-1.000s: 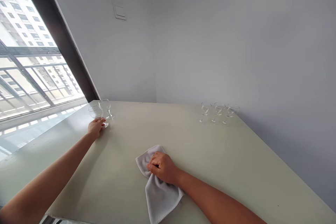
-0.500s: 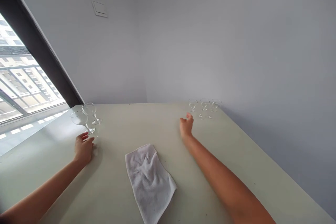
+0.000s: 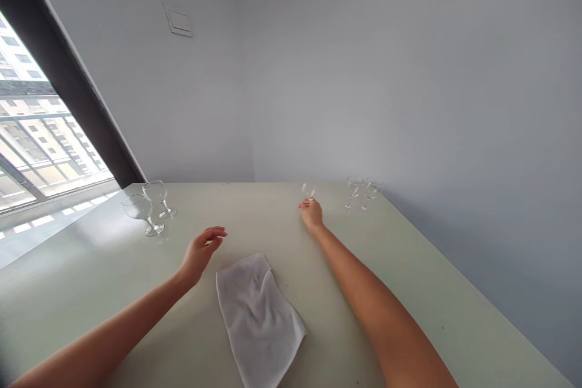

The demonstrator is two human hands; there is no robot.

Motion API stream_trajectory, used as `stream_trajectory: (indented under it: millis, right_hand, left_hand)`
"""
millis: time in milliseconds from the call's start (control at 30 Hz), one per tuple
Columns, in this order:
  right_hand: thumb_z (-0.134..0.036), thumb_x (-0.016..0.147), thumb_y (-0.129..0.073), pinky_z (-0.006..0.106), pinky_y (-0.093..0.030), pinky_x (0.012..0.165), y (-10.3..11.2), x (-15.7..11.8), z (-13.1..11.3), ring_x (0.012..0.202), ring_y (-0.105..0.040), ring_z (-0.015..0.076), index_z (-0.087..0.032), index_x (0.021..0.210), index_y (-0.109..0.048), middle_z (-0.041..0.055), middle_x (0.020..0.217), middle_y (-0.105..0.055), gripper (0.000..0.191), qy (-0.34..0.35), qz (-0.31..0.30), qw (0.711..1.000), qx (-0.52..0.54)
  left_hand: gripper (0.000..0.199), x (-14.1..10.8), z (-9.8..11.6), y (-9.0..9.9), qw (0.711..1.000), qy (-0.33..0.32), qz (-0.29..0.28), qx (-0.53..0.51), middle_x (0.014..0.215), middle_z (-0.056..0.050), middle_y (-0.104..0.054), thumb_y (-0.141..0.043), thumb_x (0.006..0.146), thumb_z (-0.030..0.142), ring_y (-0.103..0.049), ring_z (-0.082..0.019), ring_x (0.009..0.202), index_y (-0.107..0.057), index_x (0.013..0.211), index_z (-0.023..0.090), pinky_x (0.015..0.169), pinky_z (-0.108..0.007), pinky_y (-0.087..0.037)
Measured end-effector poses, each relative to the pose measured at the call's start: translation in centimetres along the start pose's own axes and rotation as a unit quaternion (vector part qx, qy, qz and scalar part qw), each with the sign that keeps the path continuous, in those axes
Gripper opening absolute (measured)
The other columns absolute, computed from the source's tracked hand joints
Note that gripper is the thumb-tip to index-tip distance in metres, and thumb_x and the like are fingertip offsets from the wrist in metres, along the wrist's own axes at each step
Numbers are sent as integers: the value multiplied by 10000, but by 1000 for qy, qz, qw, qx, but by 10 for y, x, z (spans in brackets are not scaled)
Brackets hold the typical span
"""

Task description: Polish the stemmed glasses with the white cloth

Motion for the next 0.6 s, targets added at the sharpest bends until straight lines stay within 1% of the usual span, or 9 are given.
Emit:
stream_trajectory:
  millis: [67, 100, 200, 267, 300, 367, 433, 500, 600]
  right_hand:
    - [-175, 817, -491, 279, -484, 610, -27, -27, -18, 551, -555, 106, -118, 1159, -494, 50, 836, -653, 347, 27, -96, 995, 3]
    - [-148, 790, -495, 263, -477, 584, -40, -43, -27, 495, -533, 94, -147, 1206, -463, 26, 804, -664, 417, 42, -138, 990, 8]
    - [-123, 736, -510, 253, -467, 554, -69, -91, -53, 465, -535, 95, -277, 1272, -410, -32, 769, -671, 567, 93, -233, 968, 16]
    - [-108, 715, -513, 266, -463, 550, -79, -114, -65, 484, -559, 116, -318, 1256, -438, -36, 721, -665, 584, 120, -269, 956, 10]
    - [-105, 712, -510, 270, -462, 548, -81, -122, -68, 496, -571, 124, -326, 1248, -451, -27, 720, -665, 583, 128, -286, 950, 8]
    - [-119, 708, -522, 270, -464, 546, -80, -128, -70, 514, -590, 125, -334, 1240, -467, 4, 817, -675, 576, 136, -313, 940, 10]
    - [-138, 695, -545, 264, -468, 547, -72, -122, -64, 514, -591, 109, -338, 1208, -500, 20, 968, -660, 552, 124, -306, 944, 7]
    - [-136, 673, -559, 259, -466, 548, -55, -105, -52, 498, -575, 91, -315, 1140, -552, 15, 1022, -644, 500, 97, -258, 961, -10]
    - [-128, 679, -520, 242, -440, 492, -18, -70, -25, 469, -547, 79, -228, 1052, -578, 36, 970, -645, 390, 45, -169, 984, -36]
  left_hand:
    - [205, 0, 16, -20, 999, -20, -49, 7, 1082, -45, -579, -548, 680, 329, -523, -147, 743, -665, 811, 222, 703, -274, -414]
    - [244, 0, 23, -28, 998, -22, -62, 8, 1080, -45, -583, -562, 683, 350, -518, -142, 724, -665, 871, 233, 699, -274, -414]
    - [339, -3, 34, -46, 997, -19, -72, -25, 1002, -47, -615, -582, 692, 395, -511, -136, 681, -640, 985, 235, 681, -272, -414]
    - [341, -5, 35, -50, 994, -3, -84, -70, 863, -40, -638, -566, 711, 417, -521, -138, 652, -634, 979, 219, 654, -269, -415]
    - [338, -5, 33, -48, 992, 6, -91, -90, 794, -35, -639, -560, 715, 429, -528, -141, 640, -634, 961, 209, 640, -267, -415]
    - [343, -3, 26, -36, 991, 20, -79, -109, 741, -36, -641, -574, 699, 454, -546, -150, 651, -632, 910, 190, 634, -266, -415]
    - [370, 3, 15, -13, 994, 30, -26, -103, 796, -55, -659, -601, 665, 479, -558, -161, 698, -620, 878, 177, 653, -267, -416]
    - [405, 10, 1, 20, 994, 48, 49, -86, 854, -70, -669, -612, 641, 495, -555, -163, 723, -604, 883, 171, 657, -267, -414]
    - [423, 17, -24, 75, 987, 70, 129, -59, 857, -65, -667, -617, 616, 494, -537, -151, 698, -602, 880, 165, 614, -255, -405]
Point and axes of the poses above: each hand's wrist, its own x-axis towards the middle knuckle, its own y-axis out of the back of the hand, z = x × y, the point moved 2 cm from there along x, towards the middle knuckle
